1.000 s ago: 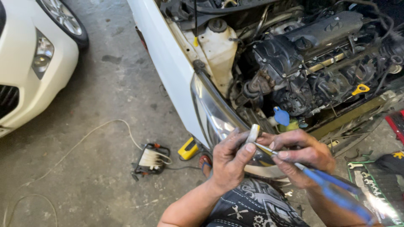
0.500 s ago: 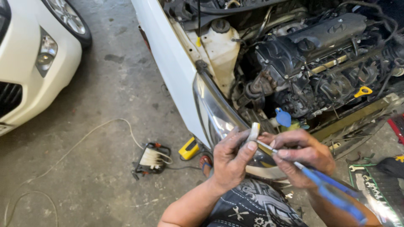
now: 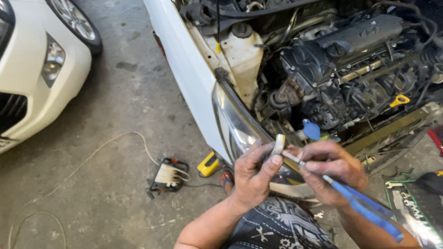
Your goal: The person holds a small metal part against a spinning bench grinder, repeatedly grinding and repositioning it. They then carry the part to a car with the hood open and continue working its edge by hand with a file while standing beside the engine bay.
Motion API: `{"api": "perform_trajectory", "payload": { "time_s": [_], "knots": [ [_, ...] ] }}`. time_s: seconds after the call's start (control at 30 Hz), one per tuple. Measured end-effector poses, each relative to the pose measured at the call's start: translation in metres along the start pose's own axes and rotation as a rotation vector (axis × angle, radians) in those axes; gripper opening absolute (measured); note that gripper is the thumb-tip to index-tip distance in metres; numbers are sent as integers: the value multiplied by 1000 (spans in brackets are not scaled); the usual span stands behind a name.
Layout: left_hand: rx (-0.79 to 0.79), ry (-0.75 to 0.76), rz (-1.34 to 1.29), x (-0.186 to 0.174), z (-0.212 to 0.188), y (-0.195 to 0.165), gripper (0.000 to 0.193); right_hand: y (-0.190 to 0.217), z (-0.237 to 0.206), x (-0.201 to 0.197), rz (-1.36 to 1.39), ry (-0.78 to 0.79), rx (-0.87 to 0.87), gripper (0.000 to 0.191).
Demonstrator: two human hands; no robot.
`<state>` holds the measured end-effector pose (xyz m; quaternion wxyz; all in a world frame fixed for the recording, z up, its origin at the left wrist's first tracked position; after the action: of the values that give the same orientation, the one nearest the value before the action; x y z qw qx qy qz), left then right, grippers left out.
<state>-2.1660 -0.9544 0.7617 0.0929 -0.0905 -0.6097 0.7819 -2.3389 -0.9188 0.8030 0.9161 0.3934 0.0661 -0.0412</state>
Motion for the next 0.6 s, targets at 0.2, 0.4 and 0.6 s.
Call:
{"api": "perform_trajectory", "payload": {
  "time_s": [0.2, 0.4, 0.6],
  "knots": [
    [41, -19, 9, -3, 1, -3, 32, 0, 0, 3, 16, 33, -10, 26],
    [30, -23, 43, -2, 2, -3, 31, 1, 4, 3, 24, -19, -6, 26],
    [44, 16, 9, -1, 2, -3, 32, 3, 6, 3, 5, -28, 53, 28]
  ]
}}
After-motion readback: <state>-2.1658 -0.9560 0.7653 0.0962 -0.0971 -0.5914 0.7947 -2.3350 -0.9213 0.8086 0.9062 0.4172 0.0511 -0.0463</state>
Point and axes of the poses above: each hand's wrist, its own z-axis towards the middle knuckle, its own x-axis out of the palm, y = z × x, the point moved 4 cm from there along z, towards the middle knuckle, and after that the axes turned 12 degrees about z, right-handed, at the moved point
